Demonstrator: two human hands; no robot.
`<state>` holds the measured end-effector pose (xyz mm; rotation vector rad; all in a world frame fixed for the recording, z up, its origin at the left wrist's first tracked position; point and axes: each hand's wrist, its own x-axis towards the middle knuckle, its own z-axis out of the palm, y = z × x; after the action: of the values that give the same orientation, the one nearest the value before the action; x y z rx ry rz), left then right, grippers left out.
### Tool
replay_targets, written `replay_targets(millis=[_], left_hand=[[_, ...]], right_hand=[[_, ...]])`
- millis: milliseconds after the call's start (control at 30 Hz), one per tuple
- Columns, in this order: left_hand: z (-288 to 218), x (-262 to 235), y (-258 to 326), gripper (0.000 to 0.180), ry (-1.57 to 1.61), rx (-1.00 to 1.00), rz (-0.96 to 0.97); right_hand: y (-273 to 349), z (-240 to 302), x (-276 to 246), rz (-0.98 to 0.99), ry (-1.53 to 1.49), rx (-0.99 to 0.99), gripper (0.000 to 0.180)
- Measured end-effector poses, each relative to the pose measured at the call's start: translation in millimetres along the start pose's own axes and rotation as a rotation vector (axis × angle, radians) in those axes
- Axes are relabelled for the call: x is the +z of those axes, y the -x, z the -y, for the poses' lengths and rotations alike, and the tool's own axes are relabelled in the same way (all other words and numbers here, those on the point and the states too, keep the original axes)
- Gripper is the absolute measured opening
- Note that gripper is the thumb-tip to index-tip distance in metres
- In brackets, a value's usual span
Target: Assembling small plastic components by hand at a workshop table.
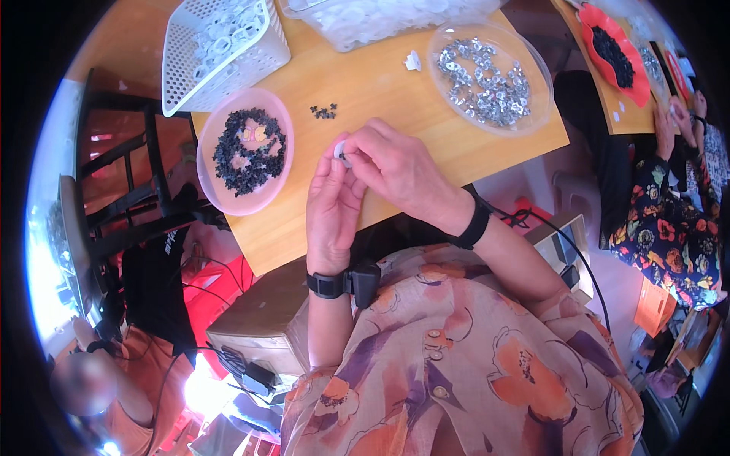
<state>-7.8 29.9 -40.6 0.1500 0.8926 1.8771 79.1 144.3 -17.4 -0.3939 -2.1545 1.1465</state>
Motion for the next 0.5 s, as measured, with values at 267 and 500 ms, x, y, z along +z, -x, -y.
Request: replay_targets(millis=[267,500], left_hand=[[3.1,-1.9,-1.3,0.038,0.015,0.041,-0.024],[4.5,-4.3,0.4,0.036,0.012,0.088,0.010]], right_hand=[[1.0,-3.7,1.5,-0.013,-0.085,0.041,0.010],[-0.3,-2.2,-0.6,-0.003,-0.231,0.135,0.012]])
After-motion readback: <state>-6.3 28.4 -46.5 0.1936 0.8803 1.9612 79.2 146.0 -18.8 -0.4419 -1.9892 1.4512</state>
